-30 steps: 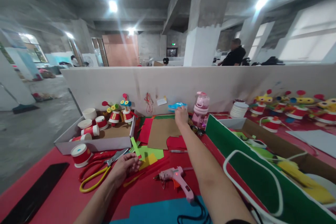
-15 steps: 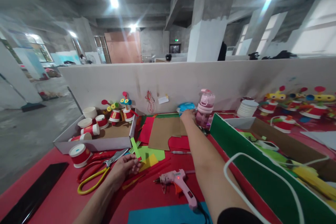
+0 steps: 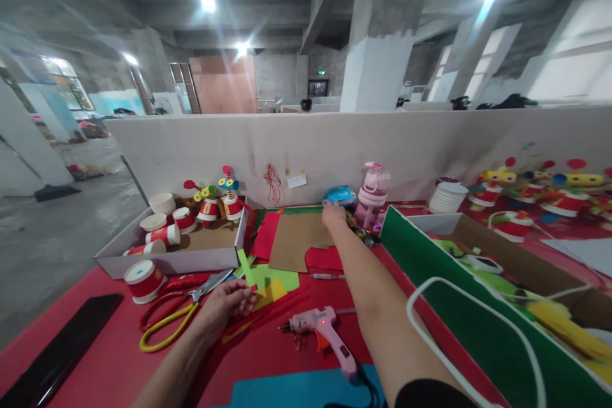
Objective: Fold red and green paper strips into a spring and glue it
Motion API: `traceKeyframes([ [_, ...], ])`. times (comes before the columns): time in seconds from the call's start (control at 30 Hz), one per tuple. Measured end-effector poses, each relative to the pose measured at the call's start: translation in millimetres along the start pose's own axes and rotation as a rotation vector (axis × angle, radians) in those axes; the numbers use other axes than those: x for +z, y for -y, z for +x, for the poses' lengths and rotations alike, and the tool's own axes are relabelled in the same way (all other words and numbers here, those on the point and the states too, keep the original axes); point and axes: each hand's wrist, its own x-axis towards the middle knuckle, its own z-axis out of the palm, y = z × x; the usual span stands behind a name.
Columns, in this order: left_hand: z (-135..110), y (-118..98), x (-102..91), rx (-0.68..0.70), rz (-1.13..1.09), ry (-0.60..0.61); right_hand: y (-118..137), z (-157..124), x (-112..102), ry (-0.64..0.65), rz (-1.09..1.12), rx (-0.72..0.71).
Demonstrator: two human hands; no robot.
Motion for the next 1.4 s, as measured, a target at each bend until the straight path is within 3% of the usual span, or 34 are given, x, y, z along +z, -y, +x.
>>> traceKeyframes([
  [0.2,-0.1,1.1,-1.3,0.006,0.028,-0.006,-5.8,4.0,-12.1,-0.041,0.071,0.217],
  [0.37,1.5,3.0,-4.5,0.011,0.028,-0.003,14.9,-24.3,-23.8,-0.149,0.178,0.188],
  [0.53,2.4,1.9,-4.8,0.019,0.0,0.016,63.9,-88.5,-44.2,-0.309,0.45,-0.08],
  [0.67,1.5,0.0,-4.0,0.027,-0.007,-0.006,117.9,-163.6,-48.8,-0.394,0.976,-0.272],
  [0.77,-0.4,-2.9,-2.9,0.057,0.005,-0.017,154.6,-213.6,-35.6,-0.443,1.451,-0.176],
  [0.87,-2.9,-6.3,-0.9,0.1,0.01,-0.027,175.4,-235.9,-12.4,-0.45,1.608,-0.049],
  [0.97,-4.0,-7.8,0.5,0.113,-0.007,-0.023,180.2,-234.8,10.3,-0.341,1.705,-0.041],
  [1.13,-3.2,-6.4,0.0,0.105,0.026,0.027,176.9,-229.8,27.3,0.133,1.954,-0.005],
  [1.27,-4.8,-6.6,0.7,0.105,0.024,0.013,172.1,-231.2,25.7,0.19,2.02,-0.044],
  [1.4,-7.2,-8.1,3.1,0.109,0.044,0.022,165.1,-230.3,23.7,0.141,1.915,-0.065],
])
